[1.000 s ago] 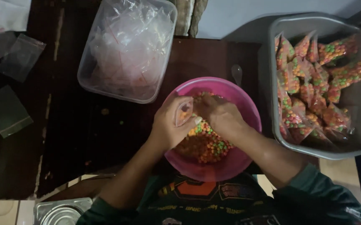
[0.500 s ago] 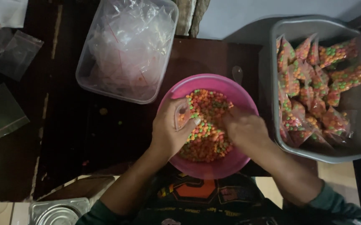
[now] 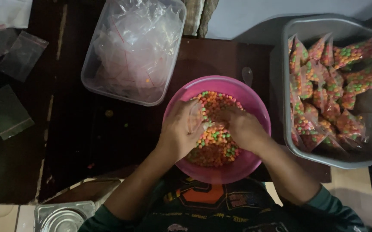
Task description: Packaging colorful snack pellets into small plastic bags manually
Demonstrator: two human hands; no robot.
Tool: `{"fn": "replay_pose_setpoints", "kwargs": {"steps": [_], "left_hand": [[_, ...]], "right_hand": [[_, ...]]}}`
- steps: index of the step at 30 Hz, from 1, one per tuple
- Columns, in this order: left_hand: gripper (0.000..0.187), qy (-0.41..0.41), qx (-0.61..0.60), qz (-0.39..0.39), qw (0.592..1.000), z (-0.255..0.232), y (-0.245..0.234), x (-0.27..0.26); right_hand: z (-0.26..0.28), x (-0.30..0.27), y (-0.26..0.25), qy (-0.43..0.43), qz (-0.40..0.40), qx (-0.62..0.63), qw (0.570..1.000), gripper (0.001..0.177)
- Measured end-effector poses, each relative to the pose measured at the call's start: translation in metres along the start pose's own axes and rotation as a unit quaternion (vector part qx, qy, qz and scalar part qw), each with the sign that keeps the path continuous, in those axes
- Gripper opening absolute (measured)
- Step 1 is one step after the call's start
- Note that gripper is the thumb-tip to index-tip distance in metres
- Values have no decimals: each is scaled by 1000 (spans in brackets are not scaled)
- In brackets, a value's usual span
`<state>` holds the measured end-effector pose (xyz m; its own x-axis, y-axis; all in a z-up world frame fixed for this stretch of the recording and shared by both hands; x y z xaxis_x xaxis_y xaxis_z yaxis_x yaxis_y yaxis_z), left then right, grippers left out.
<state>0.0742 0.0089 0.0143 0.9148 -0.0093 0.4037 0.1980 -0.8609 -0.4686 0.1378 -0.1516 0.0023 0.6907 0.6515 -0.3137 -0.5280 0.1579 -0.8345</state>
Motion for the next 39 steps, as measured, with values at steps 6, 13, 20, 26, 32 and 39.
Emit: {"fn": "replay_pose_setpoints", "kwargs": {"steps": [6,13,20,26,32,39], "left_hand": [[62,-9,48,-29,998,-2,-4,-1],[37,7,130,-9,991,-6,2,0],[53,36,322,58,944,-8,33,-3],[80,24,254,155,954,-14,40,0],[48,9,125,53,991,27,40,-8],[69,-120,-24,12,992,23,16,-8]], "right_hand": [[-35,0,6,-34,-49,130,990,20],[-42,-23,-20,-29,-205,137,969,24],[-40,-33,-22,-92,-285,141,944,23],[34,-44,-15,-239,-300,-123,915,15],[-8,-40,-19,-273,-258,42,926,20],[-41,-17,15,-83,-264,-238,931,8]]}}
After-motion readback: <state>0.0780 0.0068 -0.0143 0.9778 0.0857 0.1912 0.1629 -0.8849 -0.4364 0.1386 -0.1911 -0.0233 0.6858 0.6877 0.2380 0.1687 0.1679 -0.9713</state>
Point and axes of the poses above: each hand's wrist, its own x-axis towards the middle knuckle, its own y-axis out of the palm, z = x × y, the point moved 8 cm from there along x, towards the middle knuckle, and after that the axes turned 12 degrees about z, right-handed, at the moved point
